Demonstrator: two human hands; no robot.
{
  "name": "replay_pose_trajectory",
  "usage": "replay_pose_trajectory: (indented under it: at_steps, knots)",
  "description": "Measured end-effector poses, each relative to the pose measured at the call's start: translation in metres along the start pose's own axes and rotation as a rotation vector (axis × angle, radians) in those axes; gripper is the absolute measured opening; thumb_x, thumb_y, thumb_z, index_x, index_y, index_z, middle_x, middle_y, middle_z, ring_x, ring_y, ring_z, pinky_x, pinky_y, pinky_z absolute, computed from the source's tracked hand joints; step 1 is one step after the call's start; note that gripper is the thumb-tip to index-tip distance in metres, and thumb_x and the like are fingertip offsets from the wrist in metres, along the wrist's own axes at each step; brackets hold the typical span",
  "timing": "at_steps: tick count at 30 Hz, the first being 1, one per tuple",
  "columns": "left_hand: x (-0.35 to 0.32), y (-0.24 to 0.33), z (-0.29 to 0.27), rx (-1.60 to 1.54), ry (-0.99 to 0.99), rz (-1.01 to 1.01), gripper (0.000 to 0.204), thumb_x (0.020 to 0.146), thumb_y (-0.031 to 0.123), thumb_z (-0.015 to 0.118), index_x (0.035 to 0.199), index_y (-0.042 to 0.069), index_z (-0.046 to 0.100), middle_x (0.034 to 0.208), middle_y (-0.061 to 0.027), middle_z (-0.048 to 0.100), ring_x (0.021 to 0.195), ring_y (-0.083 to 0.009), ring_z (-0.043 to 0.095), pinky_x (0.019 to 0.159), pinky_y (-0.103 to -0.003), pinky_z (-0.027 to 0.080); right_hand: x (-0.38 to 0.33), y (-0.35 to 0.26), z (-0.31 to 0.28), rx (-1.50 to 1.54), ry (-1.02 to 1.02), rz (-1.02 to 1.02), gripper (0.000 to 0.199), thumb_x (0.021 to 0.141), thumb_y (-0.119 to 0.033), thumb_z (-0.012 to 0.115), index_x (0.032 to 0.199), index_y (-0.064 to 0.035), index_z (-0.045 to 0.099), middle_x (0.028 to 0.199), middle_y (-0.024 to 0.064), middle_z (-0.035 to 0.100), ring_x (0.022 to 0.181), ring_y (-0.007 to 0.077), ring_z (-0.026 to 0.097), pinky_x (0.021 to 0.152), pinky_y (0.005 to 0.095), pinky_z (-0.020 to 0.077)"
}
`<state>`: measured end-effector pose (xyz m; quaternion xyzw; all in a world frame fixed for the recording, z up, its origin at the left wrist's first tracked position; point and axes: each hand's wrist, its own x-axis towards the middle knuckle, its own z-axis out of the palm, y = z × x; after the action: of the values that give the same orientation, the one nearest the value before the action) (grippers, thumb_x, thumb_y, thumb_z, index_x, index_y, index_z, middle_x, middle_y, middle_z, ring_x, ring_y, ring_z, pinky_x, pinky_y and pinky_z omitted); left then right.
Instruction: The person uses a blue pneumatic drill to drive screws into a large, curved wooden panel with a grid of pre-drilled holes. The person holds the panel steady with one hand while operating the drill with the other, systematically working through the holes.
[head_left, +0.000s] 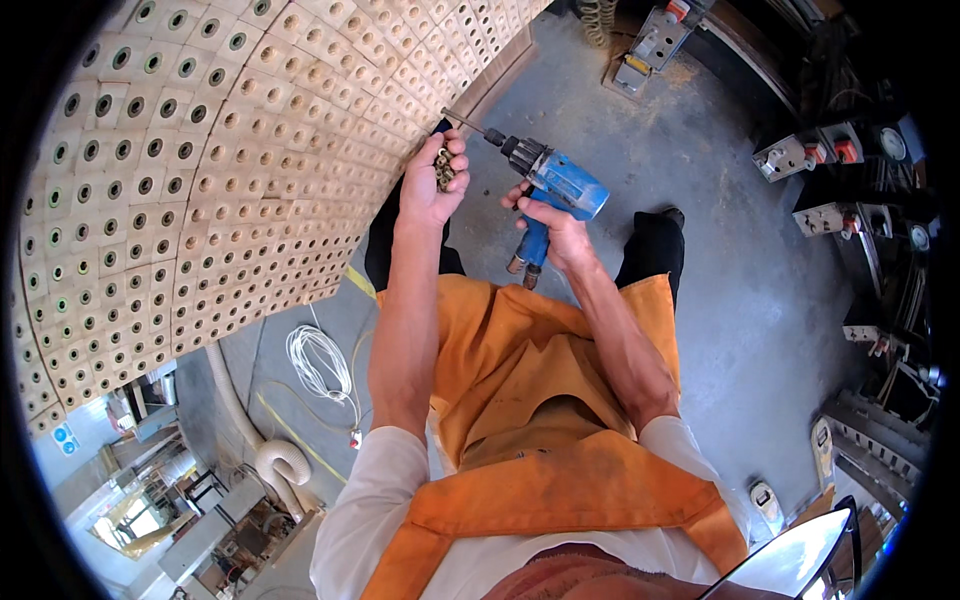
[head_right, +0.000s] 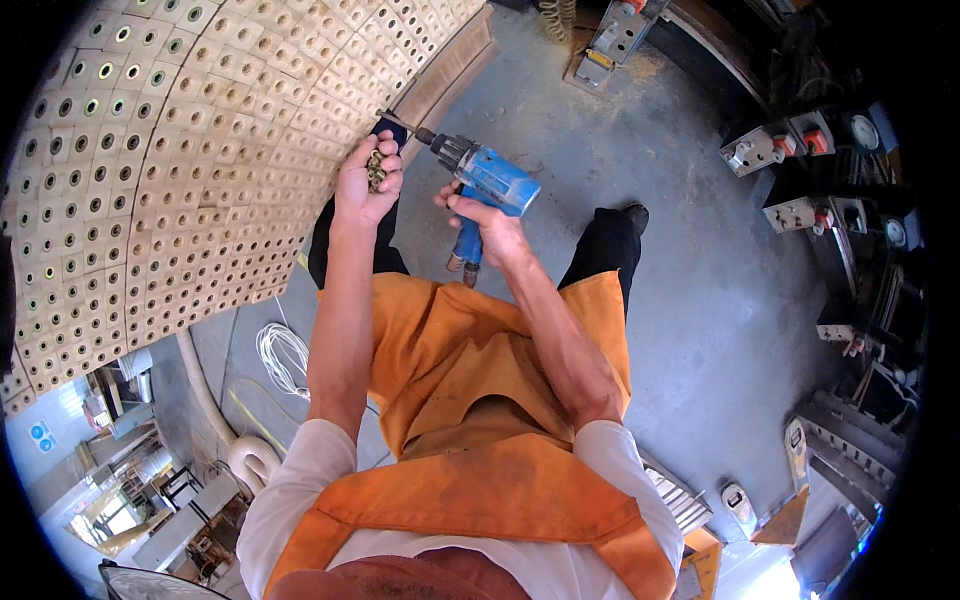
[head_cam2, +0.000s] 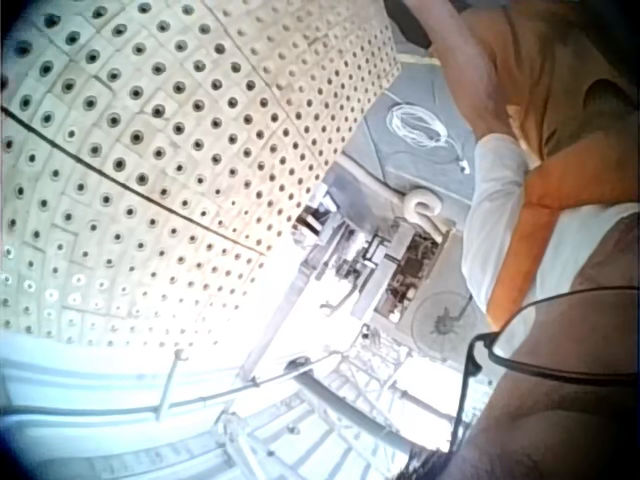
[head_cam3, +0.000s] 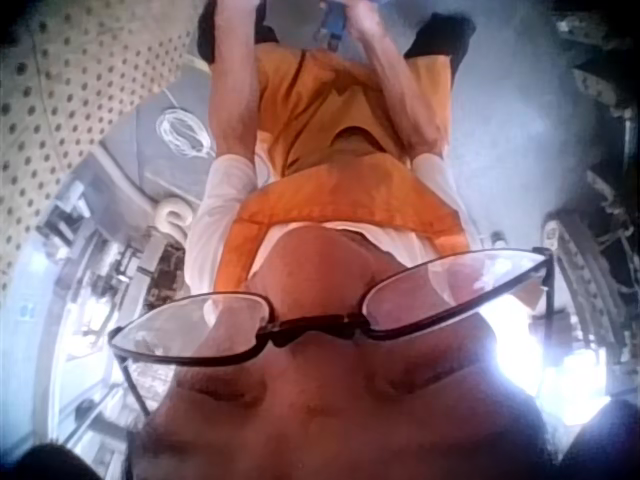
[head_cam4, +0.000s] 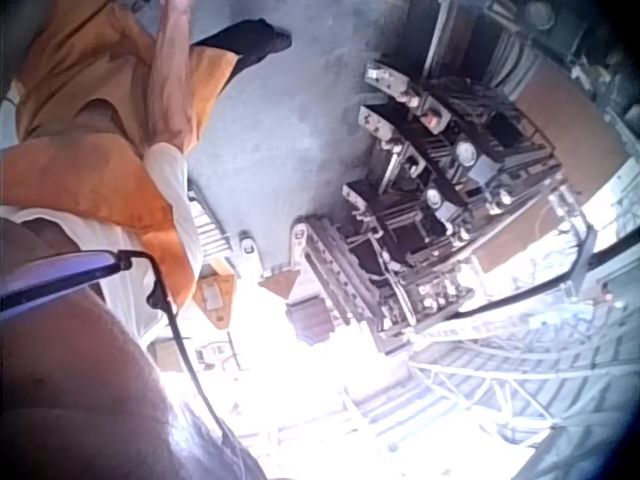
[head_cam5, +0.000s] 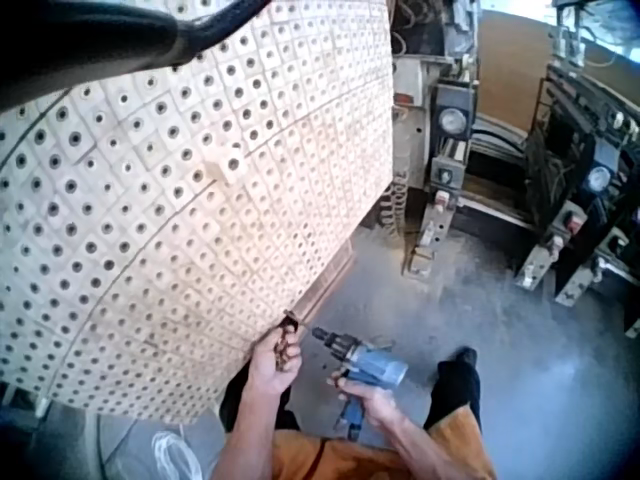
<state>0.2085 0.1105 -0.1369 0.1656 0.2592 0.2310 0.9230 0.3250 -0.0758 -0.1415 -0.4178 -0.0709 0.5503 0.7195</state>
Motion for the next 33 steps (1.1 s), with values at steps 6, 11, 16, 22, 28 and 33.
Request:
replay_pose_trajectory:
  at_steps: [6, 11, 16, 22, 28, 33]
  knots:
    - [-0.006, -0.009, 0.017, 0.097, 0.048, 0.058, 0.023, 0.099, 0.031, 0.050, 0.104, 0.009, 0.056, 0.083, -0.0008, 0.057, 0.066, -0.0107, 0.053, 0.045, -0.022, 0.038, 0.003, 0.002, -0.005, 0.005, 0.002, 0.016, 0.023, 0.084, -0.005, 0.064, 0.107, -0.0047, 0.059, 0.102, 0.0075, 0.066, 0.099, 0.0213, 0.065, 0.073, 0.0306, 0.0493]
    - [-0.003, -0.005, 0.013, 0.118, 0.125, 0.095, 0.025, 0.097, 0.033, 0.053, 0.105, 0.009, 0.056, 0.081, 0.0017, 0.053, 0.064, -0.0103, 0.051, 0.045, -0.022, 0.036, -0.001, -0.002, -0.004, -0.031, -0.010, 0.017, 0.026, 0.085, -0.007, 0.065, 0.110, -0.0042, 0.060, 0.106, 0.0081, 0.067, 0.101, 0.0217, 0.065, 0.075, 0.0304, 0.0494]
    - [0.002, -0.008, 0.010, 0.211, 0.246, 0.165, 0.025, 0.098, 0.033, 0.053, 0.106, 0.010, 0.057, 0.078, 0.0028, 0.052, 0.064, -0.0101, 0.050, 0.046, -0.022, 0.036, -0.002, -0.006, -0.012, -0.101, -0.029, -0.002, 0.026, 0.086, -0.008, 0.065, 0.111, -0.0048, 0.060, 0.108, 0.0087, 0.066, 0.101, 0.0217, 0.065, 0.075, 0.0302, 0.0495]
    - [0.000, -0.009, 0.011, 0.165, 0.234, 0.179, 0.027, 0.098, 0.033, 0.053, 0.107, 0.009, 0.057, 0.076, 0.0026, 0.051, 0.063, -0.0092, 0.051, 0.046, -0.021, 0.036, -0.012, -0.001, -0.032, 0.024, -0.022, 0.081, 0.025, 0.085, -0.007, 0.066, 0.109, -0.0053, 0.059, 0.102, 0.0076, 0.065, 0.100, 0.0224, 0.065, 0.069, 0.0275, 0.0494]
    - [-0.004, -0.007, 0.018, 0.470, 0.192, 0.066, 0.030, 0.097, 0.033, 0.055, 0.103, 0.004, 0.060, 0.078, 0.0014, 0.051, 0.062, -0.0088, 0.050, 0.045, -0.020, 0.036, -0.021, -0.009, -0.053, 0.036, -0.121, 0.119, 0.025, 0.083, -0.008, 0.067, 0.107, -0.0057, 0.060, 0.102, 0.0073, 0.065, 0.100, 0.0219, 0.064, 0.068, 0.0279, 0.0492]
    - [-0.001, -0.008, 0.029, 0.565, 0.215, 0.129, 0.034, 0.096, 0.036, 0.057, 0.104, 0.003, 0.058, 0.076, 0.0016, 0.050, 0.061, -0.0083, 0.050, 0.045, -0.020, 0.037, -0.024, -0.012, -0.046, -0.102, -0.082, 0.021, 0.026, 0.082, -0.009, 0.069, 0.107, -0.0063, 0.061, 0.099, 0.0065, 0.066, 0.100, 0.0222, 0.064, 0.067, 0.0276, 0.0496]
